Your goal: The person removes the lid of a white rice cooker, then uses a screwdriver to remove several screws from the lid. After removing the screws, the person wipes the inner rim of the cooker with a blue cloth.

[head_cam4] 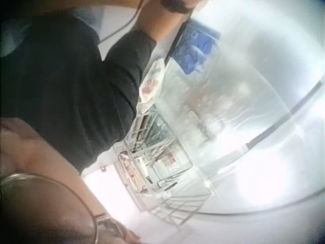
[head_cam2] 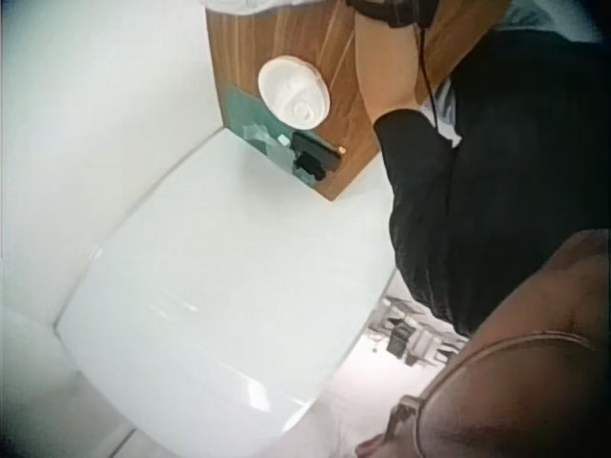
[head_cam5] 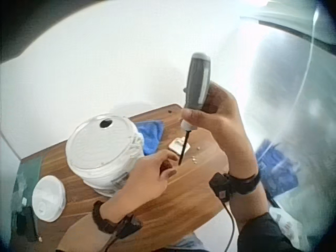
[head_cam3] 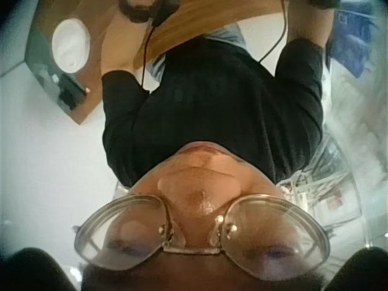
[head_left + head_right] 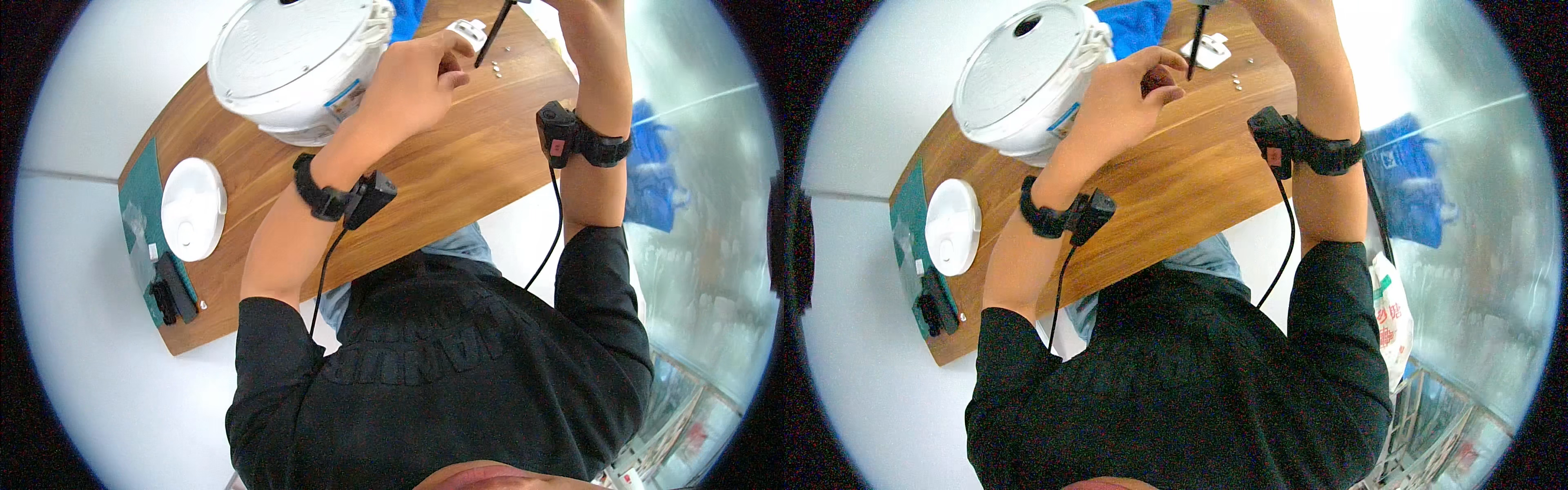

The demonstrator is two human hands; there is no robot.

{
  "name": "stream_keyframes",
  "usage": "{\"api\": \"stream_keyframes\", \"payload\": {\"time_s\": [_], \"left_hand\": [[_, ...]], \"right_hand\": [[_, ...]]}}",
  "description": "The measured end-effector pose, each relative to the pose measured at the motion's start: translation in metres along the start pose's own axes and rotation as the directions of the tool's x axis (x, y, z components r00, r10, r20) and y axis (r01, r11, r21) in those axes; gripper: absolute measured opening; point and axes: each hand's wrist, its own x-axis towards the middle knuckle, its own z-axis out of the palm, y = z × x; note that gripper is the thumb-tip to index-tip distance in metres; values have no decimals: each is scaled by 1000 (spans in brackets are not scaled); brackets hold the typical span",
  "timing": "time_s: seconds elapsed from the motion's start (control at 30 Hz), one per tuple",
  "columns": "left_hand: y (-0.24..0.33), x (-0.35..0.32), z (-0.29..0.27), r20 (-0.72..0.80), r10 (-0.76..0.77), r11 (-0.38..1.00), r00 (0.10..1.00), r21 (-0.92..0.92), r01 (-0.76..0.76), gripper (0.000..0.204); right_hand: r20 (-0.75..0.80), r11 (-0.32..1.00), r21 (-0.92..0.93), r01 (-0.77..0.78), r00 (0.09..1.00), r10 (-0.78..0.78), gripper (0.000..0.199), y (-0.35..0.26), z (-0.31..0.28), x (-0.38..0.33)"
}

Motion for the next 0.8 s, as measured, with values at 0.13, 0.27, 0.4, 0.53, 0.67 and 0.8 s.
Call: {"api": "stream_keyframes", "payload": {"time_s": [0.13,0.27,0.4,0.53,0.67,0.8], "left_hand": [[-18,27,42,172,16,995,985,90,-32,19],[-34,50,83,309,30,981,951,173,-88,11],[-48,63,116,394,74,952,916,247,-183,8],[-54,67,136,450,91,934,888,271,-233,7],[-63,65,147,424,209,870,882,331,-365,6],[-57,65,144,405,157,905,901,306,-296,13]], "right_hand": [[-135,992,-20,-128,983,124,43,19,-46,-12],[-169,978,-4,-211,964,207,34,42,-65,-23],[-173,972,-20,-234,958,227,31,51,-75,-29],[-180,967,40,-250,951,253,30,61,-83,-34],[-197,961,-20,-275,944,266,31,59,-82,-38],[-172,970,-4,-242,956,238,36,59,-80,-38]]}}
